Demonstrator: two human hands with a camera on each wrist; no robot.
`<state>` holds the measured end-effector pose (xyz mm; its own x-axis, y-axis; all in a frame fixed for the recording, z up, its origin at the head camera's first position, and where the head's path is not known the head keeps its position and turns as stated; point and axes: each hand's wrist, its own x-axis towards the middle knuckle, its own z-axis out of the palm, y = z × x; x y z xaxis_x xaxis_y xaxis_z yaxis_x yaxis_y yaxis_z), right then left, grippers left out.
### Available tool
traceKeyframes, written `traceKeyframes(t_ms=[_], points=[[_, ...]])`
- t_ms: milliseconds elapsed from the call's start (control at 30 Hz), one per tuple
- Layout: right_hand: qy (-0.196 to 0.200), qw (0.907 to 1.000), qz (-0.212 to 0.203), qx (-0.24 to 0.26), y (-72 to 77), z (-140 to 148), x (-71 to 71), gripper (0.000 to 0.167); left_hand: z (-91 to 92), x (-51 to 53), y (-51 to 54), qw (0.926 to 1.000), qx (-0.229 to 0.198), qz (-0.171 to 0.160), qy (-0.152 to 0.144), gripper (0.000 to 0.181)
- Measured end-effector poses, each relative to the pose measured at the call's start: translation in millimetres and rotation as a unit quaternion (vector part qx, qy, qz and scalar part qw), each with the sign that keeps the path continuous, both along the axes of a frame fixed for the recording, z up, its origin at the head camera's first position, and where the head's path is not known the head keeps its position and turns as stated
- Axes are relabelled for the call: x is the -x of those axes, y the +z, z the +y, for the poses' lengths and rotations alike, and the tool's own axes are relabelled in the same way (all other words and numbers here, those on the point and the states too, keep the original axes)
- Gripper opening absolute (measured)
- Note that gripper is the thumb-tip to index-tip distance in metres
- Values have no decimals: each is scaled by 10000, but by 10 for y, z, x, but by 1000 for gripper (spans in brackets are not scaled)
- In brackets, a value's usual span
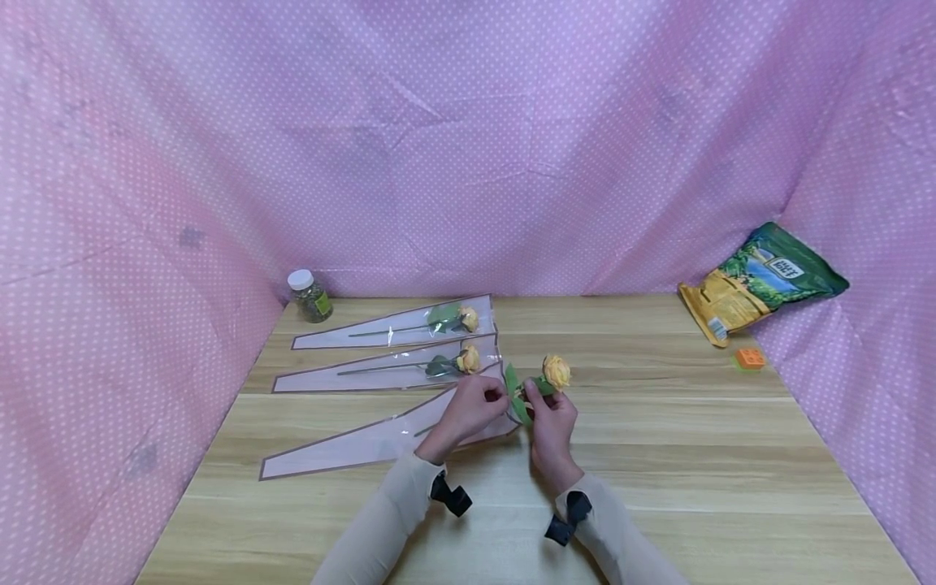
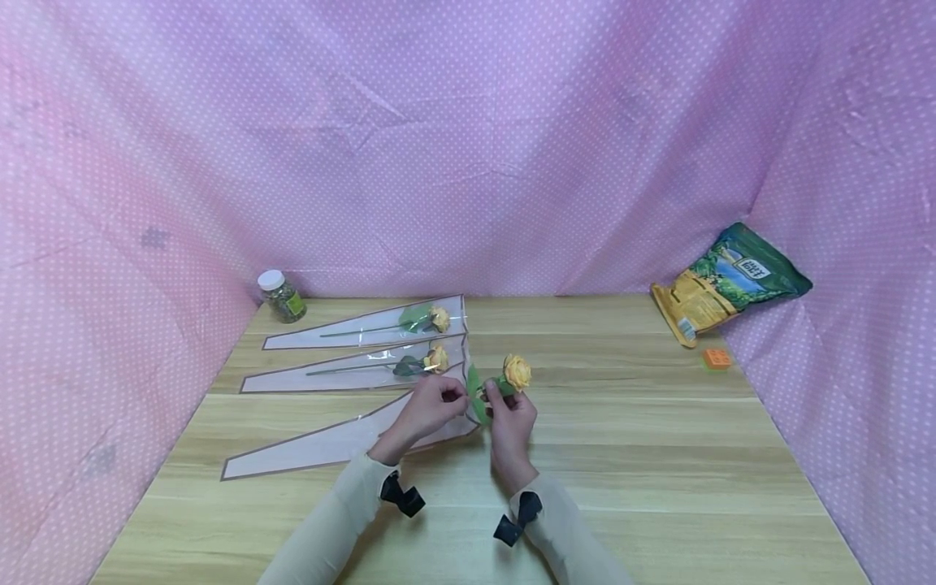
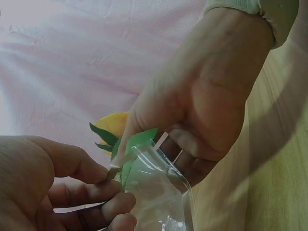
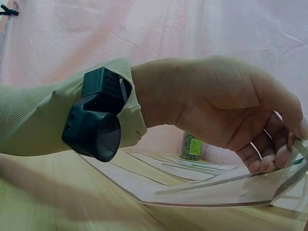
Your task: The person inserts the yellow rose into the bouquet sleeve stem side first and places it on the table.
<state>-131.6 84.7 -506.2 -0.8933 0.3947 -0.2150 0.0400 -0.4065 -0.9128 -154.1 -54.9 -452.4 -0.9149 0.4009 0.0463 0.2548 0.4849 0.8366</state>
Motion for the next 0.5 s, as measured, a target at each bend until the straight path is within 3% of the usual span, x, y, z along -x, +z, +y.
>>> traceKeyframes(t_ms=[200, 500], points=[[19, 9999, -150, 33, 10, 16, 30, 17, 12, -6, -24, 9999, -54, -101, -54, 13], [-103, 9993, -319, -153, 104, 36, 64, 10, 12, 0, -50, 9999, -90, 19, -55, 14]])
